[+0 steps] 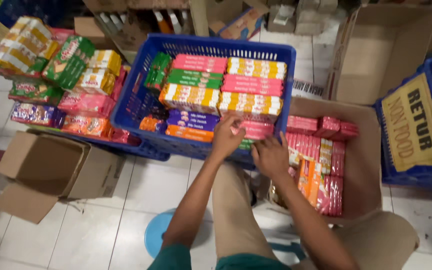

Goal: The person sits on a low stool and packs small, colorful snack packets from a cardboard box into a blue plastic crate. They handle pink, green, yellow, and orange packets, arranging them in neat rows within the crate.

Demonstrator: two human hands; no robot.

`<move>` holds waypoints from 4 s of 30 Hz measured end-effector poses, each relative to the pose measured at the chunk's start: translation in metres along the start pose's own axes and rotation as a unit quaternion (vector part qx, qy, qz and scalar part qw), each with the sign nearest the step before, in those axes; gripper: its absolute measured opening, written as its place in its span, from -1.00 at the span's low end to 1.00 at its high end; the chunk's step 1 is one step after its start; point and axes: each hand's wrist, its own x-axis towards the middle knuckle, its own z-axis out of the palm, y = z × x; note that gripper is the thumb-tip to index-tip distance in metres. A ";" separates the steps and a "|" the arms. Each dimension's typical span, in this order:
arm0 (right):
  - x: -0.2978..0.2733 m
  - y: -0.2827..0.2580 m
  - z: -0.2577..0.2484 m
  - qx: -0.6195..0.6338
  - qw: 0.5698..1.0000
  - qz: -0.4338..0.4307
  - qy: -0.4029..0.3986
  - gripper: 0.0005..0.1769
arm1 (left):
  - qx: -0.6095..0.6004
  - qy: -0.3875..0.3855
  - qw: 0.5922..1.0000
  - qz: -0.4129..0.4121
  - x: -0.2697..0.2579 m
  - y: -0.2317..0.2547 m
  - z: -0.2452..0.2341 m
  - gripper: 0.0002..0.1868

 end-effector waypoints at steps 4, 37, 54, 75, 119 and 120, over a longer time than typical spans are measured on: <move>0.001 -0.002 0.007 -0.040 0.999 0.004 0.024 -0.79 | 0.165 -0.058 0.978 0.111 0.055 -0.049 0.018 -0.46; 0.005 0.011 0.004 -0.003 0.996 0.019 -0.086 -0.59 | 0.273 -0.228 0.928 0.109 0.128 0.091 -0.047 -0.06; -0.096 0.128 -0.136 0.673 0.697 0.248 0.015 -0.05 | -0.347 -0.149 0.916 -0.136 -0.078 0.160 0.084 -0.07; -0.276 0.353 0.073 0.098 0.774 0.603 -0.165 -0.08 | 0.296 -0.326 0.887 0.136 -0.211 -0.038 0.265 -0.42; -0.280 0.293 -0.050 0.294 0.818 0.417 -0.264 -0.43 | 0.303 -0.417 0.803 -0.299 -0.162 0.040 0.346 0.31; -0.289 0.295 -0.054 0.310 0.797 0.431 -0.288 -0.46 | 0.301 -0.400 0.806 -0.316 -0.167 0.040 0.352 0.33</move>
